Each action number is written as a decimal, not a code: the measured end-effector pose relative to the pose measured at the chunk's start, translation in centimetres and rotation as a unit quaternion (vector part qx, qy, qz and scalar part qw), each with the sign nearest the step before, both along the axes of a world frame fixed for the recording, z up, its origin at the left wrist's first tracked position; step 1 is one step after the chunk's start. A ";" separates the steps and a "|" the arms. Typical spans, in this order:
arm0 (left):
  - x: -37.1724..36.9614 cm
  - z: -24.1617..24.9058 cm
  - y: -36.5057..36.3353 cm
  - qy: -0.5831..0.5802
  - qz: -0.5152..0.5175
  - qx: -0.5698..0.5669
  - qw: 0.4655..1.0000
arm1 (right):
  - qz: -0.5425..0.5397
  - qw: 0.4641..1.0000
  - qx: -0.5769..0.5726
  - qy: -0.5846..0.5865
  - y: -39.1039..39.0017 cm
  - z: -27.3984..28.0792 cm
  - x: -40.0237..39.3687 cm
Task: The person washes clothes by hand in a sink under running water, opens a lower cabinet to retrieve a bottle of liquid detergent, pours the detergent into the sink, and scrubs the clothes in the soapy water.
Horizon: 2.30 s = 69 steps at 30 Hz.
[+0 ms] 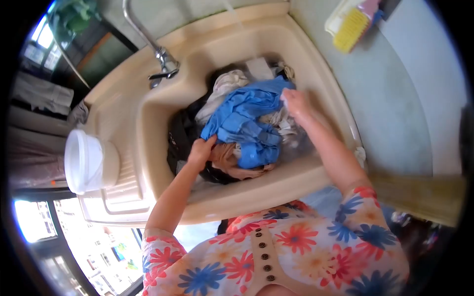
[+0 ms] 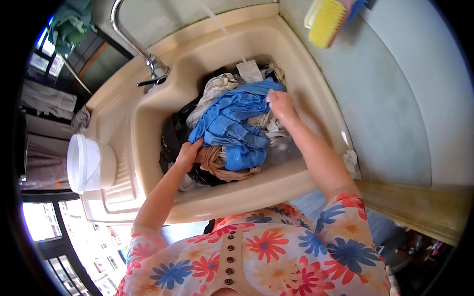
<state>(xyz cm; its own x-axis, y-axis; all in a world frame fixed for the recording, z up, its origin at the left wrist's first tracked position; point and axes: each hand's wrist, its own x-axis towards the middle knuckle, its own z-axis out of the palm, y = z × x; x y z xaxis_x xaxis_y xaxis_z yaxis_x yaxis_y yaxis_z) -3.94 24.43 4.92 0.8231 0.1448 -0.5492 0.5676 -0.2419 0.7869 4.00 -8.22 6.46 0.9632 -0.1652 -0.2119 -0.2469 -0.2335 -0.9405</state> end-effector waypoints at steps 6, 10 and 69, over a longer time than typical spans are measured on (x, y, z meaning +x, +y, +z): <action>0.2 1.1 0.8 0.057 -0.074 -0.064 0.994 | 0.278 0.881 -0.268 -0.275 16.0 0.8 -3.9; -0.2 1.3 1.2 0.096 -0.016 -0.145 0.985 | 0.343 0.795 -0.385 -0.319 12.2 -2.2 1.7; 4.6 0.8 6.9 0.014 0.190 -0.320 0.928 | 0.280 0.931 0.005 0.234 10.4 1.1 -2.8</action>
<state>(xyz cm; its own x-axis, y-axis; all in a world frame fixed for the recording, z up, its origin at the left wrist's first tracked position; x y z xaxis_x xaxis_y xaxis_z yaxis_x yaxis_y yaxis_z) 0.63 31.29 5.72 0.7632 0.0576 -0.6436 0.5394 0.4917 0.6836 1.18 2.17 7.53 0.6996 0.3402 -0.6283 -0.4715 -0.4409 -0.7637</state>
